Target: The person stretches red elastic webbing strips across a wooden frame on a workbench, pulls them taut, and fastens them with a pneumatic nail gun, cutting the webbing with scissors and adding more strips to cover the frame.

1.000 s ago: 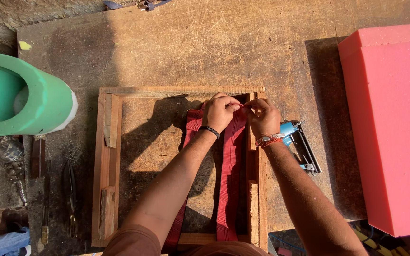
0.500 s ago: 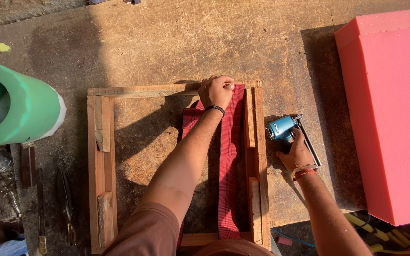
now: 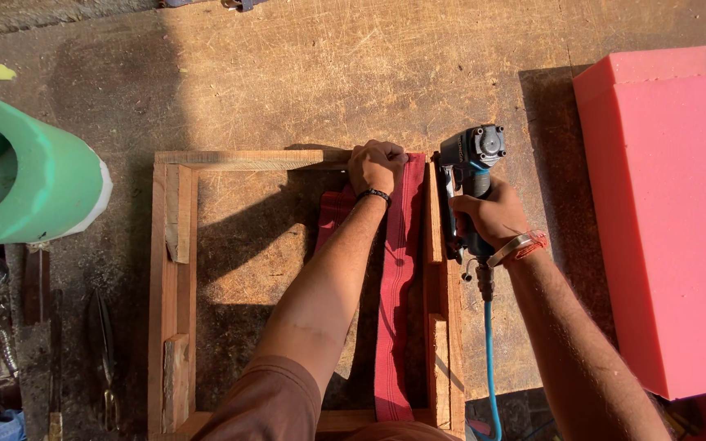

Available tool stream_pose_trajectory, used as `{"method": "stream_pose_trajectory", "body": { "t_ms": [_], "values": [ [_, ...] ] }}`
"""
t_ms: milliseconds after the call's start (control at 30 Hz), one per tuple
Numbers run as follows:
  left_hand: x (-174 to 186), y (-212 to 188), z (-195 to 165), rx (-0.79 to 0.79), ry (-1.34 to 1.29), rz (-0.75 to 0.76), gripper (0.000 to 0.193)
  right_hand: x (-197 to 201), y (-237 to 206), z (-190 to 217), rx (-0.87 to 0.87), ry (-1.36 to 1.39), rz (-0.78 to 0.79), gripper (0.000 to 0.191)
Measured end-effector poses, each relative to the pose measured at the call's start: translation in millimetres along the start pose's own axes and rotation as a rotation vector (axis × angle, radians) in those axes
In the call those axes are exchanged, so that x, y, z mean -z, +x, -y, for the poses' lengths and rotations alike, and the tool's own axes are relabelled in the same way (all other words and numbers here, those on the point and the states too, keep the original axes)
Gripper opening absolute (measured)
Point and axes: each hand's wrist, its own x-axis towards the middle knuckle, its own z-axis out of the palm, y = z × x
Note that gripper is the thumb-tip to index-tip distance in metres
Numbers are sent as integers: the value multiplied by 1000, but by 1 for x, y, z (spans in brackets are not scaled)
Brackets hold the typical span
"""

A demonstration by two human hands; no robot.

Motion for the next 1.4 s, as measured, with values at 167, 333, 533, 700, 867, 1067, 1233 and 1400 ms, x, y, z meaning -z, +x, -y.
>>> {"method": "stream_pose_trajectory", "body": {
  "t_ms": [167, 333, 533, 700, 867, 1067, 1233, 1400],
  "values": [
    [-14, 3, 11, -51, -69, -88, 5, -21, 16, 7, 18, 7, -16, 15],
    [-13, 0, 8, -167, -108, -184, 8, -26, 22, 11, 21, 0, -15, 15],
    [-3, 4, 3, -96, -33, -124, 34, -35, 26, 18, 8, -158, -15, 12],
    [-5, 3, 12, -122, -5, -111, 28, -39, 24, 23, -28, -172, -5, 9],
    [1, 1, 17, -160, -148, -81, 24, -47, 22, 22, 3, -191, 15, 15],
    [40, 10, 21, -23, -342, 217, 31, -55, 24, 25, 32, -211, 52, 16],
    [79, -15, 60, -105, -182, -39, 18, -64, 25, 30, 38, -245, 73, 12],
    [93, -49, 94, 149, 21, 108, 33, -72, 24, 38, 41, -281, 93, 12]
  ]
}}
